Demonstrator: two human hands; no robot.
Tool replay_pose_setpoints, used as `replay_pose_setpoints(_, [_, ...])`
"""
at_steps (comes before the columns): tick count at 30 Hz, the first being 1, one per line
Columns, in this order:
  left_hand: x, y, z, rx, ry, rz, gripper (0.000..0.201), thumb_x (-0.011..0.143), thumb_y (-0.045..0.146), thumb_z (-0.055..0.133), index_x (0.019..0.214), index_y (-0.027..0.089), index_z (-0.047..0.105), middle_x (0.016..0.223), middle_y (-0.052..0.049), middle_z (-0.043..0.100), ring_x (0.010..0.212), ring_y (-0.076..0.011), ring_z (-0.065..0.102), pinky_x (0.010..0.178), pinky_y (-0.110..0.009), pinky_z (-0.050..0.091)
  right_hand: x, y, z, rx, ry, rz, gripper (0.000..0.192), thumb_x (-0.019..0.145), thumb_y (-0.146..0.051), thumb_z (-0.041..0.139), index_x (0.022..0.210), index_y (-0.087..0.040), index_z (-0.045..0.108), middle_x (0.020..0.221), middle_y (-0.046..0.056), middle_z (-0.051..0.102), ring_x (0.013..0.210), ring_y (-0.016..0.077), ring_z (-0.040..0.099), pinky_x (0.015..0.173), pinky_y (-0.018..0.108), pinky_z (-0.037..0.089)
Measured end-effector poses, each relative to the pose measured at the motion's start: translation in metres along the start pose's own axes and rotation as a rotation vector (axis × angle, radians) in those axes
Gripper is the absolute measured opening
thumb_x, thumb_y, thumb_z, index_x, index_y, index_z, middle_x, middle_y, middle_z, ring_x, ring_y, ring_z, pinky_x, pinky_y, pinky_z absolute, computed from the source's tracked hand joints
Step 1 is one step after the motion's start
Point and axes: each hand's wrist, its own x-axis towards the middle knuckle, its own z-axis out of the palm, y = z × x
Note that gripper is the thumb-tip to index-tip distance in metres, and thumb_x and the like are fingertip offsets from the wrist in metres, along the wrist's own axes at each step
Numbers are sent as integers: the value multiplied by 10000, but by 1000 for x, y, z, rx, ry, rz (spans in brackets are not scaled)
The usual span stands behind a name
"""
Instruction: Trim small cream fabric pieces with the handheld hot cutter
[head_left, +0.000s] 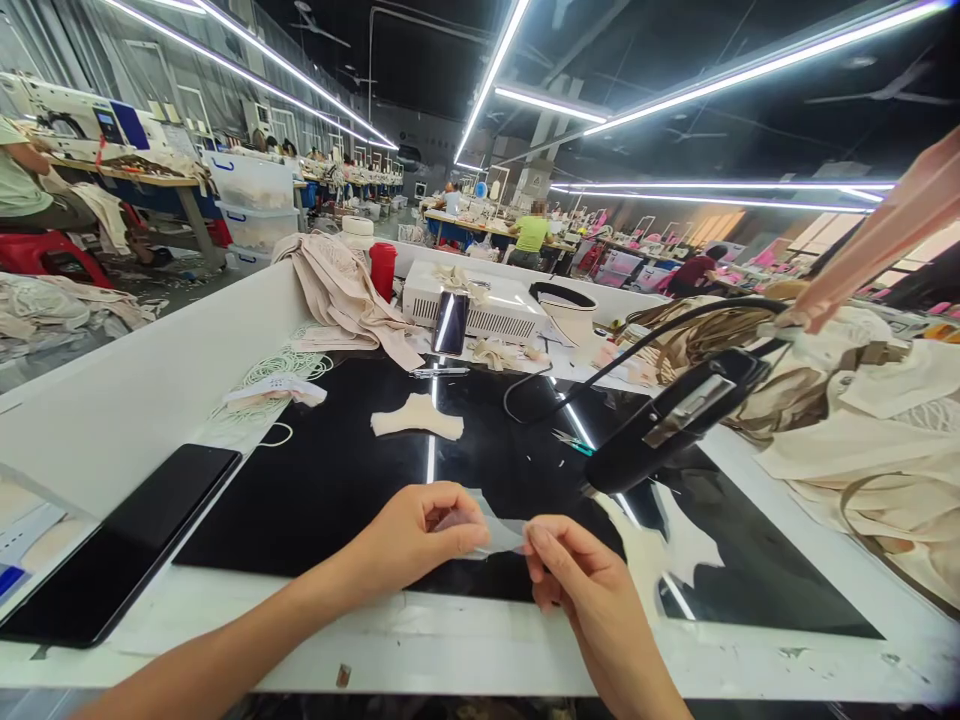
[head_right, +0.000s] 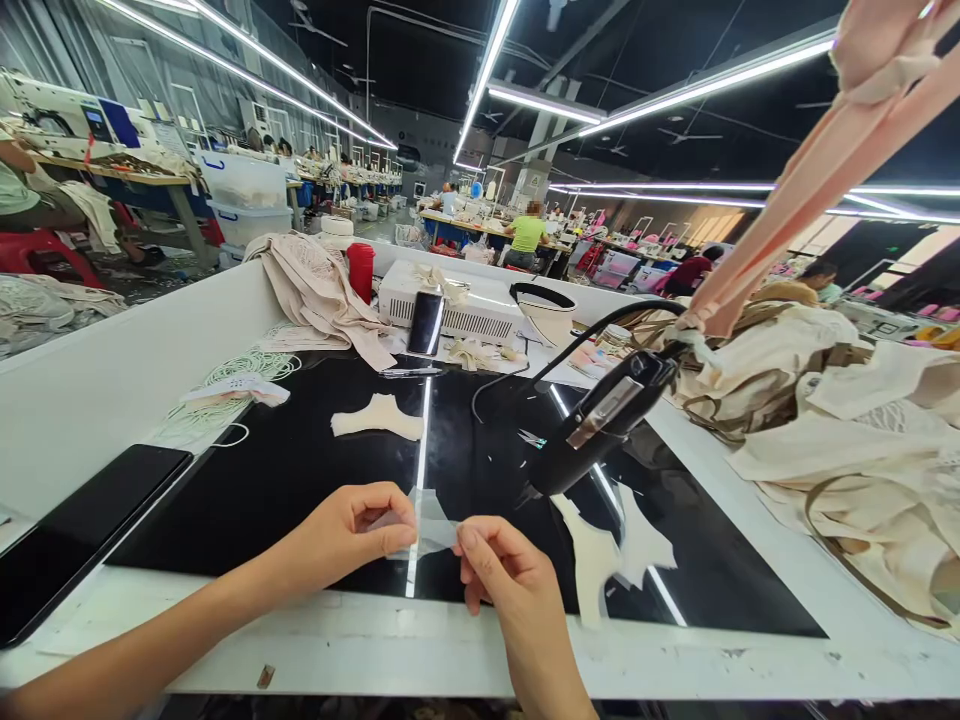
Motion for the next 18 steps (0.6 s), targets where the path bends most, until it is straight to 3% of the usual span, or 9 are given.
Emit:
replay_pose_setpoints(8, [4, 1, -8, -89, 88, -92, 366, 827, 528, 729, 846, 175, 635, 750, 26, 560, 713, -125, 555, 749, -272, 463, -7, -4, -9, 9, 137, -50, 440, 745, -596, 801, 700, -176, 678, 660, -2, 551, 554, 90, 431, 491, 215, 353])
replay_pose_setpoints(18, [8, -9, -9, -259, 99, -149, 392, 798, 520, 781, 781, 177, 592, 668, 46, 546, 604, -85, 518, 627, -223, 482, -5, 4, -11, 121, 96, 5, 439, 743, -574, 815, 673, -191, 614, 661, -15, 512, 575, 103, 402, 481, 214, 347])
